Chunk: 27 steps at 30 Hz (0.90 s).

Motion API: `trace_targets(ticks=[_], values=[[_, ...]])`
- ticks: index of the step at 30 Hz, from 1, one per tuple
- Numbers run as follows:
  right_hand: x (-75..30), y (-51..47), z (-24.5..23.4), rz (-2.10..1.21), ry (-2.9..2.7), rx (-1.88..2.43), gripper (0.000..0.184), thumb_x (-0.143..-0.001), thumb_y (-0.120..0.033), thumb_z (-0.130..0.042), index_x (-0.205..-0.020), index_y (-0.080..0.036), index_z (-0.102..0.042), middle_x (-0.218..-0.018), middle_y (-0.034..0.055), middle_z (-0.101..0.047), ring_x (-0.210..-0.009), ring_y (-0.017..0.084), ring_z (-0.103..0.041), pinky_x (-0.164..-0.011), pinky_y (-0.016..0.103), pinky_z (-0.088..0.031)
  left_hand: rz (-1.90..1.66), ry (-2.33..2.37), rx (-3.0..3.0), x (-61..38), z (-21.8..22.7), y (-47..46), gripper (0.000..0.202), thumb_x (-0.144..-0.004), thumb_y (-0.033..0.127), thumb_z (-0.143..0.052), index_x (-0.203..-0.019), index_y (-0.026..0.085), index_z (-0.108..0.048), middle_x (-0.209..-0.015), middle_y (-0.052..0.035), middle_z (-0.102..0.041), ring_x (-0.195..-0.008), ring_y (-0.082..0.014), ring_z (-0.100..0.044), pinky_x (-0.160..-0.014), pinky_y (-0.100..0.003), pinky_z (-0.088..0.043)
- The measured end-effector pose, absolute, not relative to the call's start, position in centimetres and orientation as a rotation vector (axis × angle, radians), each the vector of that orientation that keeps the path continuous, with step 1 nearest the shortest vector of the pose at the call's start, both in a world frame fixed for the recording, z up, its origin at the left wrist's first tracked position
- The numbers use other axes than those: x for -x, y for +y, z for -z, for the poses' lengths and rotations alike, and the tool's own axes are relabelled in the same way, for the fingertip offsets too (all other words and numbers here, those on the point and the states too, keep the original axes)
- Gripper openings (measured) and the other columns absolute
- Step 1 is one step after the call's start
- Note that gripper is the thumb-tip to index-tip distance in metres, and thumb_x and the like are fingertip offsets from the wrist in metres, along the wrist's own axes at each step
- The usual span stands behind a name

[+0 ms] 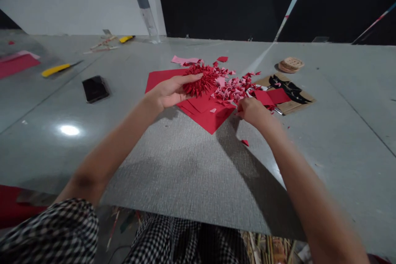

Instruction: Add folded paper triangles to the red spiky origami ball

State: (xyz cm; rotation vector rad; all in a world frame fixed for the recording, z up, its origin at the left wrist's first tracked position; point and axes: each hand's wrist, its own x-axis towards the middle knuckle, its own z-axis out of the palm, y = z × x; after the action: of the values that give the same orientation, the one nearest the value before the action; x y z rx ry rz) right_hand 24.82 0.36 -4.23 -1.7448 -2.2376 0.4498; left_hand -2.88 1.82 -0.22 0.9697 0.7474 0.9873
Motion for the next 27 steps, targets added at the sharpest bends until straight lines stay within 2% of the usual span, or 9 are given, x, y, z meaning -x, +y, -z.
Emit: trace_targets(ticks=[3,5,8,10,15,18,21,23,27], values=[[-24.7,-0.4,3.9,-0.426,-2.258,1.696,0.031,-0.074,-0.002,-0.069,-0.063,-0.025,-0.051,-0.064,0.0030,-0.057,-0.066,0.018,-0.045,-0.071,0.034,-0.032,-0.995,0.746,-0.974,3.2,-0.2,1.4,0.029,-0.087,0.032,-0.081,-0.113,0.019,-0.079,-0.115,-0.0088,-0.081,-0.128,-0.0279,-0.070,-0.111,-0.043,-0.057],[-24.5,-0.7,3.8,-0.417,-2.257,1.691,0.032,-0.072,-0.003,-0.069,-0.062,-0.025,-0.049,-0.061,0.0018,-0.054,-0.064,0.018,-0.043,-0.069,0.034,-0.031,-0.997,0.733,-0.993,3.4,-0.5,1.1,0.022,-0.091,0.034,-0.076,-0.108,0.021,-0.079,-0.115,-0.0066,-0.081,-0.128,-0.0272,-0.070,-0.110,-0.043,-0.057],[-24.1,-1.0,3.9,-0.426,-2.226,1.711,0.034,-0.067,-0.001,-0.069,-0.058,-0.026,-0.047,-0.057,0.0013,-0.054,-0.060,0.017,-0.044,-0.067,0.034,-0.032,-0.947,0.678,-1.098,3.7,-0.8,0.6,0.016,-0.086,0.032,-0.082,-0.095,0.019,-0.080,-0.109,-0.0058,-0.081,-0.120,-0.0248,-0.072,-0.109,-0.039,-0.056],[-23.9,-1.2,4.0,-0.458,-2.195,1.712,0.033,-0.065,-0.002,-0.069,-0.058,-0.025,-0.048,-0.058,0.0021,-0.057,-0.060,0.018,-0.049,-0.066,0.033,-0.035,-0.907,0.638,-1.195,3.9,-0.8,0.3,0.020,-0.080,0.031,-0.088,-0.092,0.018,-0.080,-0.109,-0.0059,-0.080,-0.115,-0.0231,-0.073,-0.109,-0.037,-0.055],[-24.0,-1.7,3.5,-0.562,-2.118,1.632,0.015,-0.074,-0.012,-0.073,-0.071,-0.023,-0.064,-0.068,0.0044,-0.071,-0.067,0.020,-0.063,-0.067,0.032,-0.044,-0.923,0.635,-1.276,3.9,-0.6,-0.1,0.032,-0.075,0.033,-0.091,-0.101,0.018,-0.080,-0.115,-0.0096,-0.079,-0.124,-0.0278,-0.070,-0.112,-0.041,-0.051],[-23.9,-1.8,2.3,-0.589,-1.992,1.606,0.005,-0.081,-0.023,-0.075,-0.076,-0.022,-0.072,-0.073,0.0050,-0.075,-0.068,0.019,-0.063,-0.067,0.032,-0.047,-0.920,0.644,-1.284,3.6,-0.6,0.0,0.032,-0.073,0.030,-0.092,-0.100,0.018,-0.079,-0.114,-0.0105,-0.079,-0.121,-0.0294,-0.071,-0.111,-0.044,-0.051],[-23.4,-1.6,0.3,-0.668,-1.726,1.545,0.005,-0.075,-0.021,-0.080,-0.076,-0.019,-0.075,-0.070,0.0046,-0.074,-0.065,0.017,-0.064,-0.067,0.033,-0.049,-0.900,0.625,-1.304,3.2,-1.0,0.0,0.030,-0.075,0.030,-0.091,-0.099,0.019,-0.079,-0.113,-0.0089,-0.079,-0.118,-0.0281,-0.072,-0.109,-0.043,-0.053],[-22.8,-1.5,-1.3,-0.702,-1.580,1.397,0.009,-0.072,-0.018,-0.083,-0.076,-0.017,-0.075,-0.074,0.0056,-0.075,-0.071,0.017,-0.069,-0.074,0.033,-0.054,-0.892,0.606,-1.304,2.8,-1.5,-0.1,0.030,-0.075,0.031,-0.091,-0.100,0.018,-0.078,-0.113,-0.0084,-0.079,-0.116,-0.0271,-0.073,-0.109,-0.042,-0.054],[-21.0,-1.7,-4.0,-0.750,-1.347,1.187,0.011,-0.077,-0.010,-0.079,-0.079,-0.017,-0.072,-0.077,0.0049,-0.075,-0.071,0.014,-0.071,-0.078,0.034,-0.060,-0.894,0.599,-1.209,2.0,-2.0,-0.4,0.031,-0.077,0.030,-0.091,-0.102,0.017,-0.078,-0.115,-0.0091,-0.080,-0.118,-0.0259,-0.073,-0.113,-0.041,-0.052]])
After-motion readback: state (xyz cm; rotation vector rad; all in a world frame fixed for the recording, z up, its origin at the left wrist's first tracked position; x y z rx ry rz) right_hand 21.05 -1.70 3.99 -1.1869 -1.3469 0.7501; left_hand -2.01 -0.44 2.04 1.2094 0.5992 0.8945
